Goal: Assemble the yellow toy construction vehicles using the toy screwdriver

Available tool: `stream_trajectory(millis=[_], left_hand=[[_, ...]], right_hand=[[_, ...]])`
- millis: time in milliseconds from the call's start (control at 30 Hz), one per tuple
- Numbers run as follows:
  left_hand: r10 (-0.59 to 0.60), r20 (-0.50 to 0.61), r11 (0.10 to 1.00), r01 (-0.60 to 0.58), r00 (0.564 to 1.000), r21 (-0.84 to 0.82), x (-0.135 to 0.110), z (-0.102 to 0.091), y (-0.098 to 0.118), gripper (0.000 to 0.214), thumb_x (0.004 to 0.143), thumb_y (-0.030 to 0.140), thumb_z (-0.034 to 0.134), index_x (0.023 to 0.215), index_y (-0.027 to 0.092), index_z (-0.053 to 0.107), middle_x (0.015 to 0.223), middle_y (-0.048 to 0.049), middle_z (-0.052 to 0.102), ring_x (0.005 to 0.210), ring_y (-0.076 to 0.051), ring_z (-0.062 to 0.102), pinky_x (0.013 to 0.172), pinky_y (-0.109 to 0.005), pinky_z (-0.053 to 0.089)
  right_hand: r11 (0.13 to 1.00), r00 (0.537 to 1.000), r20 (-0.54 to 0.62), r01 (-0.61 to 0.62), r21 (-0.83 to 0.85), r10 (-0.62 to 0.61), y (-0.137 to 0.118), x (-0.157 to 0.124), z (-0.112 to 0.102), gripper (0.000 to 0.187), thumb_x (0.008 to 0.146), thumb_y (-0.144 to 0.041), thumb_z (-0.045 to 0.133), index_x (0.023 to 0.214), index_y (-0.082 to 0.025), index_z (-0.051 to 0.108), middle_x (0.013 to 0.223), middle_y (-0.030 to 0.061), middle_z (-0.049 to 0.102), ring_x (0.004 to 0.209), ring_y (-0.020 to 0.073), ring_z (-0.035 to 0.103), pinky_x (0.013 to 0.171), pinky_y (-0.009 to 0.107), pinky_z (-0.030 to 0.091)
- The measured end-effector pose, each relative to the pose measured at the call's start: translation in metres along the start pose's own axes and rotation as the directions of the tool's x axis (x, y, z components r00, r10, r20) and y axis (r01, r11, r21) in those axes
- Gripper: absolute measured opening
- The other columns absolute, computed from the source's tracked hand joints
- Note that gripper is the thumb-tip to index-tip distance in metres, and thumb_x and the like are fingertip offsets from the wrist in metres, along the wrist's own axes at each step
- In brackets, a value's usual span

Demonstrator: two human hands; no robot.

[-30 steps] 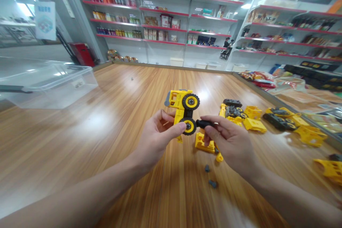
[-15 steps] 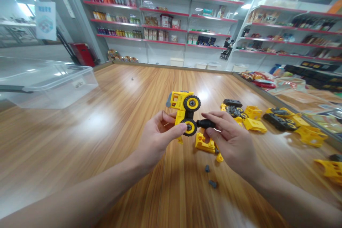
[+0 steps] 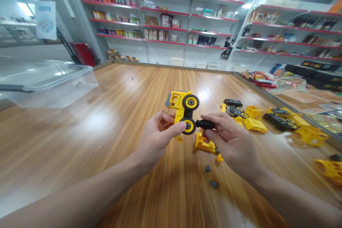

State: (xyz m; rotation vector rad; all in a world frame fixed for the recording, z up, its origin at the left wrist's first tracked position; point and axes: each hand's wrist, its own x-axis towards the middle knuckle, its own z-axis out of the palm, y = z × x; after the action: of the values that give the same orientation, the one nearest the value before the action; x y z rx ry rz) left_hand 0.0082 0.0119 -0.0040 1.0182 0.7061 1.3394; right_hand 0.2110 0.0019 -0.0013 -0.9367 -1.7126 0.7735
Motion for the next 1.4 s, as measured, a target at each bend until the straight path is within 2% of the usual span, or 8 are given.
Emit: stream_trajectory(millis=[233, 367, 567, 700, 900, 1133, 1267, 1400], left_hand=[[-0.018, -0.024, 0.999, 0.017, 1.000, -0.027, -0.001, 0.004, 0.006, 0.030, 0.073, 0.022, 0.079, 0.075, 0.016, 0.049, 0.081, -0.0008, 0.067, 0.071, -0.011, 0.061, 0.065, -0.024, 0.044], [-0.035, -0.022, 0.999, 0.035, 0.999, -0.016, -0.002, 0.003, 0.006, 0.031, 0.073, 0.023, 0.079, 0.075, 0.016, 0.049, 0.078, -0.0005, 0.067, 0.069, -0.010, 0.060, 0.064, -0.023, 0.043], [-0.044, -0.004, 0.998, 0.044, 0.999, -0.050, -0.002, 0.005, 0.004, 0.031, 0.071, 0.019, 0.079, 0.083, 0.018, 0.051, 0.093, -0.0023, 0.068, 0.079, -0.013, 0.064, 0.070, -0.025, 0.047], [-0.126, 0.078, 0.987, 0.134, 0.989, -0.094, -0.003, 0.008, 0.006, 0.044, 0.066, 0.014, 0.080, 0.104, 0.018, 0.059, 0.112, -0.0081, 0.066, 0.098, -0.021, 0.065, 0.078, -0.029, 0.050], [-0.255, 0.241, 0.961, 0.274, 0.937, -0.049, -0.004, 0.003, 0.005, 0.033, 0.074, 0.023, 0.076, 0.105, 0.018, 0.067, 0.106, -0.0081, 0.068, 0.096, -0.020, 0.064, 0.088, -0.031, 0.048], [-0.192, 0.287, 0.968, 0.132, 0.938, 0.215, -0.007, 0.006, 0.003, 0.032, 0.072, 0.022, 0.079, 0.101, 0.021, 0.067, 0.093, -0.0041, 0.069, 0.086, -0.017, 0.063, 0.076, -0.027, 0.050], [-0.137, 0.273, 0.958, 0.058, 0.952, 0.280, -0.006, 0.006, 0.000, 0.027, 0.073, 0.025, 0.077, 0.097, 0.020, 0.065, 0.088, -0.0035, 0.066, 0.080, -0.018, 0.062, 0.071, -0.027, 0.050], [-0.136, 0.270, 0.954, 0.052, 0.953, 0.297, -0.006, 0.005, -0.001, 0.026, 0.074, 0.025, 0.076, 0.096, 0.019, 0.064, 0.086, -0.0027, 0.066, 0.079, -0.017, 0.062, 0.071, -0.027, 0.050]], right_hand=[[0.982, 0.998, 0.024, -0.056, -0.182, 0.062, 0.000, -0.001, -0.003, 0.024, 0.094, -0.028, 0.057, 0.117, -0.024, 0.064, 0.098, 0.0070, 0.066, 0.085, 0.0197, 0.065, 0.069, 0.032, 0.057], [0.971, 0.996, 0.021, -0.078, -0.226, 0.085, -0.005, 0.000, -0.003, 0.025, 0.096, -0.033, 0.055, 0.113, -0.020, 0.064, 0.093, 0.0082, 0.070, 0.083, 0.0203, 0.067, 0.072, 0.034, 0.056], [0.968, 0.991, 0.064, -0.103, -0.230, 0.121, 0.000, 0.000, -0.001, 0.025, 0.096, -0.029, 0.053, 0.118, -0.020, 0.060, 0.111, 0.0090, 0.068, 0.098, 0.0212, 0.066, 0.083, 0.036, 0.055], [0.943, 0.986, 0.124, -0.069, -0.326, 0.115, 0.001, 0.001, 0.001, 0.023, 0.094, -0.023, 0.054, 0.115, -0.021, 0.060, 0.109, 0.0075, 0.068, 0.097, 0.0205, 0.064, 0.078, 0.034, 0.054], [0.908, 0.975, 0.208, 0.023, -0.419, 0.072, -0.007, 0.001, -0.001, 0.016, 0.094, -0.022, 0.052, 0.107, -0.020, 0.062, 0.096, 0.0054, 0.068, 0.085, 0.0190, 0.062, 0.072, 0.033, 0.050], [0.900, 0.962, 0.261, 0.042, -0.434, 0.081, -0.009, 0.000, -0.002, 0.012, 0.092, -0.022, 0.053, 0.101, -0.020, 0.062, 0.088, 0.0040, 0.068, 0.075, 0.0173, 0.061, 0.066, 0.031, 0.046], [0.911, 0.952, 0.288, 0.025, -0.412, 0.105, -0.009, -0.002, -0.001, 0.013, 0.093, -0.020, 0.052, 0.102, -0.020, 0.062, 0.080, 0.0017, 0.067, 0.069, 0.0159, 0.060, 0.061, 0.029, 0.043], [0.920, 0.946, 0.299, 0.001, -0.392, 0.127, -0.009, -0.003, 0.000, 0.014, 0.093, -0.023, 0.052, 0.103, -0.020, 0.062, 0.084, 0.0034, 0.068, 0.073, 0.0179, 0.061, 0.063, 0.031, 0.044]])
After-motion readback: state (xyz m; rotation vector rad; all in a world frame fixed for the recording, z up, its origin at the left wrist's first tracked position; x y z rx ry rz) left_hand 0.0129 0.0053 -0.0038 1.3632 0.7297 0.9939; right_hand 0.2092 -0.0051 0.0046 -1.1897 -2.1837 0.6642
